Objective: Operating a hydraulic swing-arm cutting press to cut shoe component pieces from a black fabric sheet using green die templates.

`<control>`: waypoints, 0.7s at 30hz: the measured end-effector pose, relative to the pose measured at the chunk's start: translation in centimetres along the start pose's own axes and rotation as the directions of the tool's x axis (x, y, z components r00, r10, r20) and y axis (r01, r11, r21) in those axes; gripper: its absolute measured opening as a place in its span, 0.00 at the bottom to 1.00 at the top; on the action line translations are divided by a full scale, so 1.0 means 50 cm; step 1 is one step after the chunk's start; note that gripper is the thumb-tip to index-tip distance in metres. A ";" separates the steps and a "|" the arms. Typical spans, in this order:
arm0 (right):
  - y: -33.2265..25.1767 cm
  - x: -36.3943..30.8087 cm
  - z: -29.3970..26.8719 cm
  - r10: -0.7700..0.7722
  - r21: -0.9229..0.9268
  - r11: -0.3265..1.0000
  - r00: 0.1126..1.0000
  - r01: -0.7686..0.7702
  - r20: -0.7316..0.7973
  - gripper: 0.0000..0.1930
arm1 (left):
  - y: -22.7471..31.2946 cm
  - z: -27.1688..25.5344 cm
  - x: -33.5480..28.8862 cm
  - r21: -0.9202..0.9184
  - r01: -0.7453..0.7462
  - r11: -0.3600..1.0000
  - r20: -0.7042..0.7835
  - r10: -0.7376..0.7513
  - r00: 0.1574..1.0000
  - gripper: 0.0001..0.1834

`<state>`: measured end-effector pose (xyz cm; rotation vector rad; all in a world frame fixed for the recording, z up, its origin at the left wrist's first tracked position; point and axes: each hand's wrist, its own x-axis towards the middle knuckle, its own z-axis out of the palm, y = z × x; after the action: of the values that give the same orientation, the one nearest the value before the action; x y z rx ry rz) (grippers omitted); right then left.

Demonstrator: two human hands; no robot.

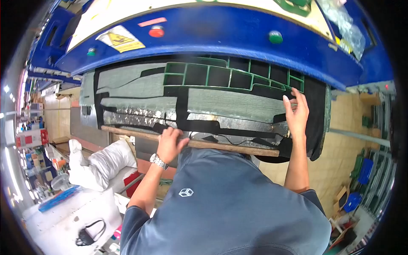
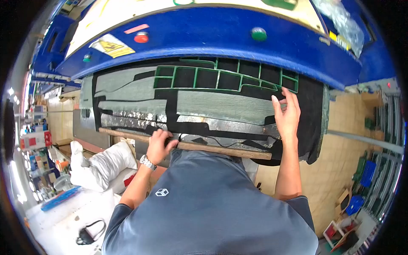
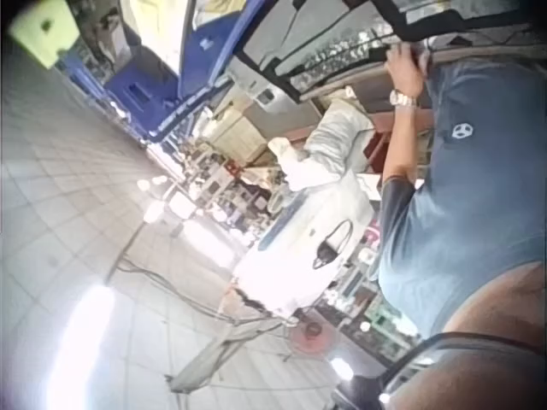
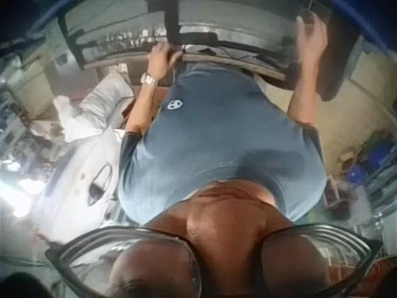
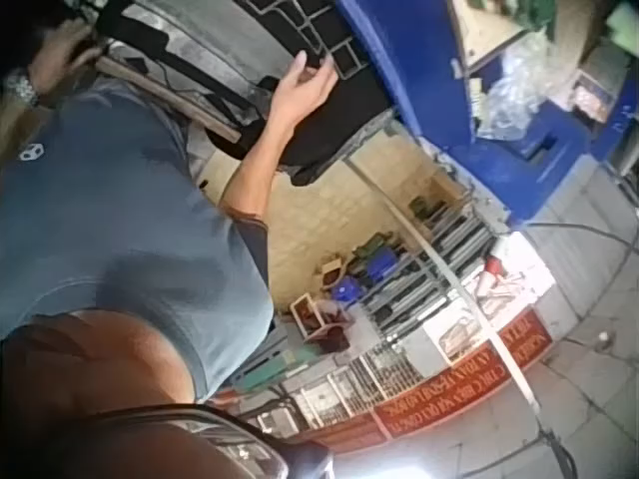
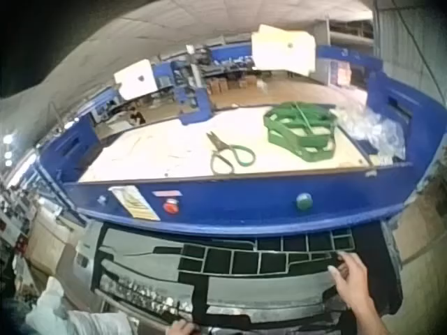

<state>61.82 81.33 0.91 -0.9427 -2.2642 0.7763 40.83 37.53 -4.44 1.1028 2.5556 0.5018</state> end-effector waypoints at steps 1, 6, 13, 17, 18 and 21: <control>-0.023 0.019 0.007 -0.034 0.026 0.999 0.999 0.034 -0.007 0.22 | -0.015 0.014 -0.002 0.059 -0.087 0.994 -0.042 0.089 0.995 0.24; -0.160 0.091 0.028 -0.096 0.120 0.988 0.995 0.095 0.005 0.18 | -0.032 0.016 0.049 0.116 -0.165 0.979 -0.144 0.181 0.973 0.27; -0.251 0.235 0.044 -0.070 0.229 0.971 0.998 0.070 -0.008 0.18 | -0.028 0.009 0.172 0.173 -0.140 0.975 -0.240 0.180 0.954 0.21; -0.231 0.184 0.054 -0.098 0.099 0.990 0.994 0.102 -0.052 0.21 | -0.031 -0.004 0.221 0.187 -0.120 0.975 -0.236 0.164 0.958 0.21; -0.218 0.150 0.060 -0.071 0.095 0.993 0.997 0.072 -0.010 0.22 | -0.029 -0.006 0.228 0.161 -0.134 0.978 -0.251 0.172 0.952 0.21; -0.174 0.048 0.080 -0.108 -0.086 0.989 0.979 0.124 0.170 0.19 | -0.024 -0.023 0.254 0.176 -0.123 0.977 -0.264 0.167 0.950 0.21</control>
<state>53.94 76.88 4.84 -0.8056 -2.4960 0.7228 31.28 45.96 -5.78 1.3722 2.8094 0.5306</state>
